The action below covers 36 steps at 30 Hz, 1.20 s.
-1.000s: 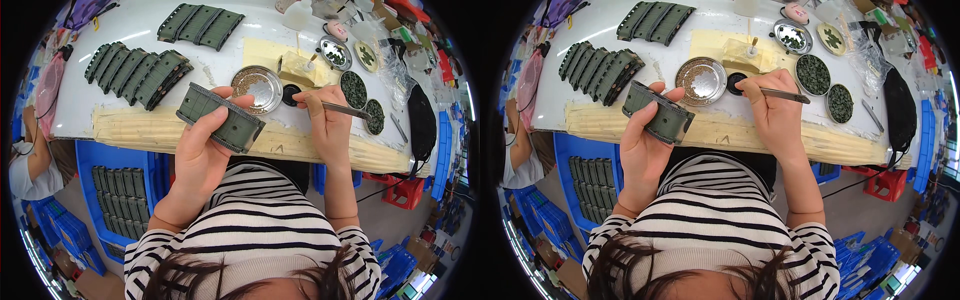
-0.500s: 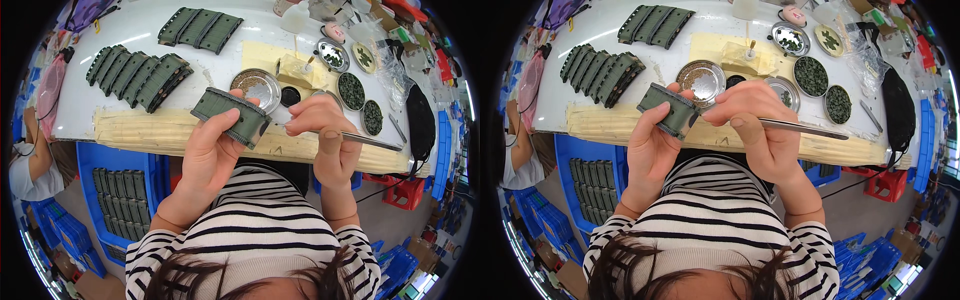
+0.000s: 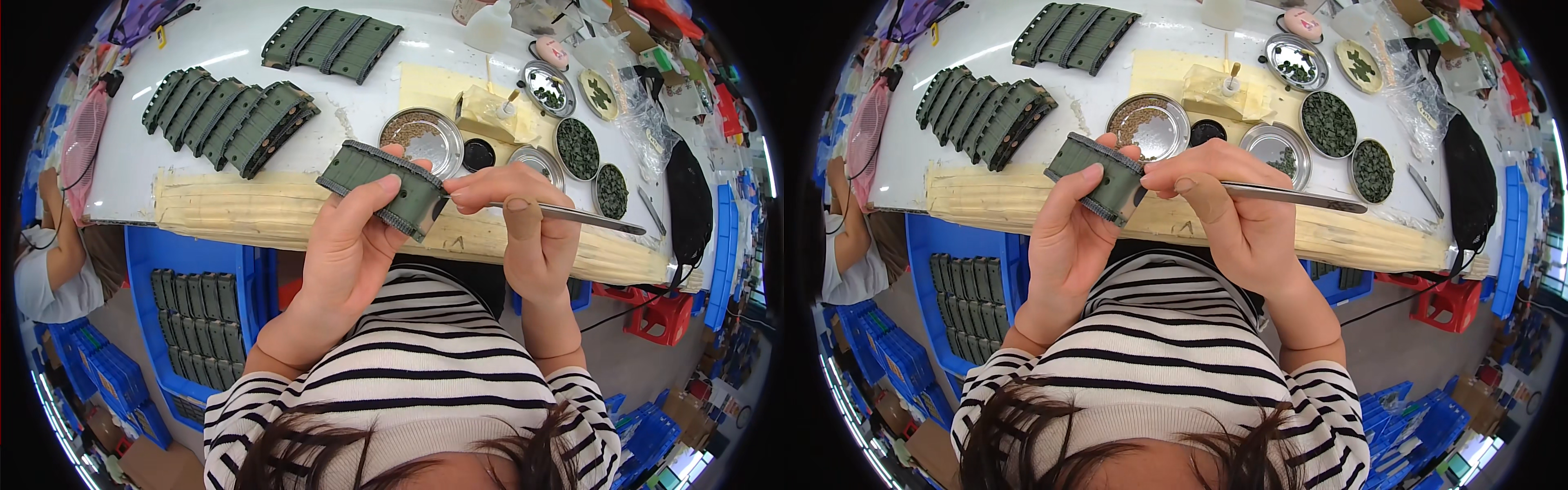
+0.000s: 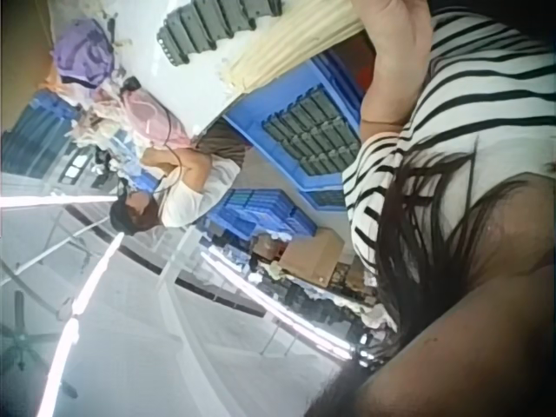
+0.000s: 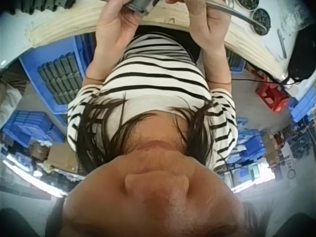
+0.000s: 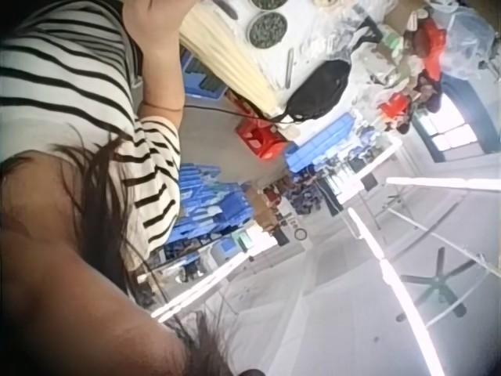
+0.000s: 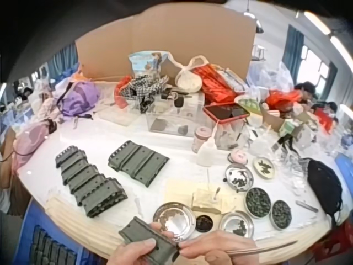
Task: Assembling small plastic parts onto green toy tank bodies using tweezers.
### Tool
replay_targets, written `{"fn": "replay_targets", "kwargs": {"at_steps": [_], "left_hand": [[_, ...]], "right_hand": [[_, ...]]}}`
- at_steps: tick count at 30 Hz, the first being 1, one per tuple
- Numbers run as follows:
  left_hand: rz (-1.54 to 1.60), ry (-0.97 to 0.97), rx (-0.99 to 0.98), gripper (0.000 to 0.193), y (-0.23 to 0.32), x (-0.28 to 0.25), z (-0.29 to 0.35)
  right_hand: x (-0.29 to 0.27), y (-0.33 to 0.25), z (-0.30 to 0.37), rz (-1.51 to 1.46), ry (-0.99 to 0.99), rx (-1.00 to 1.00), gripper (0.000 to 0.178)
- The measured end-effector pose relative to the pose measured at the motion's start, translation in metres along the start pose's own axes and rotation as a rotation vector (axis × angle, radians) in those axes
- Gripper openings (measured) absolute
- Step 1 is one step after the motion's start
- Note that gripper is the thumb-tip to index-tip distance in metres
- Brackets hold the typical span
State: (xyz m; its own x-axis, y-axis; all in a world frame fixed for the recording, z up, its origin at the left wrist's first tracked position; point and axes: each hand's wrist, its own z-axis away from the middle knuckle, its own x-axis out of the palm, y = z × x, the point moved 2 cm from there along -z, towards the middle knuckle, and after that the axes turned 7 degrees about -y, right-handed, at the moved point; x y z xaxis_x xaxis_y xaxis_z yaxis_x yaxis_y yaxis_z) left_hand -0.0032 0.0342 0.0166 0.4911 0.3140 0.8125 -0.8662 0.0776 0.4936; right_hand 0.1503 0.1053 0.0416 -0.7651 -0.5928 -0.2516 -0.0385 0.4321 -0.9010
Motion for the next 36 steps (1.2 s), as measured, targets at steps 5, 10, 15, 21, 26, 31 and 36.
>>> {"fn": "replay_targets", "kwargs": {"at_steps": [5,10,15,21,26,31,36], "left_hand": [[0.001,0.003,-0.008,0.037,0.0004,-0.0015,0.0001],[-0.001,0.012,-0.003,0.038,0.0005,-0.0013,0.0000],[-0.004,0.007,0.006,0.039,-0.0001,-0.0019,-0.0008],[-0.014,0.010,0.001,0.039,0.0003,-0.0015,-0.0004],[-0.025,0.007,0.015,0.038,-0.0007,-0.0018,-0.0009],[-0.015,0.002,0.036,0.039,-0.0016,-0.0002,-0.0020],[-0.026,0.001,0.060,0.038,-0.0031,0.0003,-0.0016]], "right_hand": [[-0.0007,-0.0012,-0.0014,0.048,-0.014,-0.011,0.040],[0.0001,-0.0012,-0.0018,0.053,-0.009,-0.006,0.040],[0.0003,-0.0011,-0.0016,0.052,-0.006,0.002,0.040],[-0.0007,-0.0023,-0.0027,0.077,-0.029,0.008,0.039],[0.0006,-0.0063,-0.0038,0.134,-0.027,-0.026,0.036],[0.0015,-0.0064,-0.0026,0.137,-0.020,-0.020,0.033],[0.0024,-0.0049,-0.0013,0.149,-0.017,-0.025,0.030]]}}
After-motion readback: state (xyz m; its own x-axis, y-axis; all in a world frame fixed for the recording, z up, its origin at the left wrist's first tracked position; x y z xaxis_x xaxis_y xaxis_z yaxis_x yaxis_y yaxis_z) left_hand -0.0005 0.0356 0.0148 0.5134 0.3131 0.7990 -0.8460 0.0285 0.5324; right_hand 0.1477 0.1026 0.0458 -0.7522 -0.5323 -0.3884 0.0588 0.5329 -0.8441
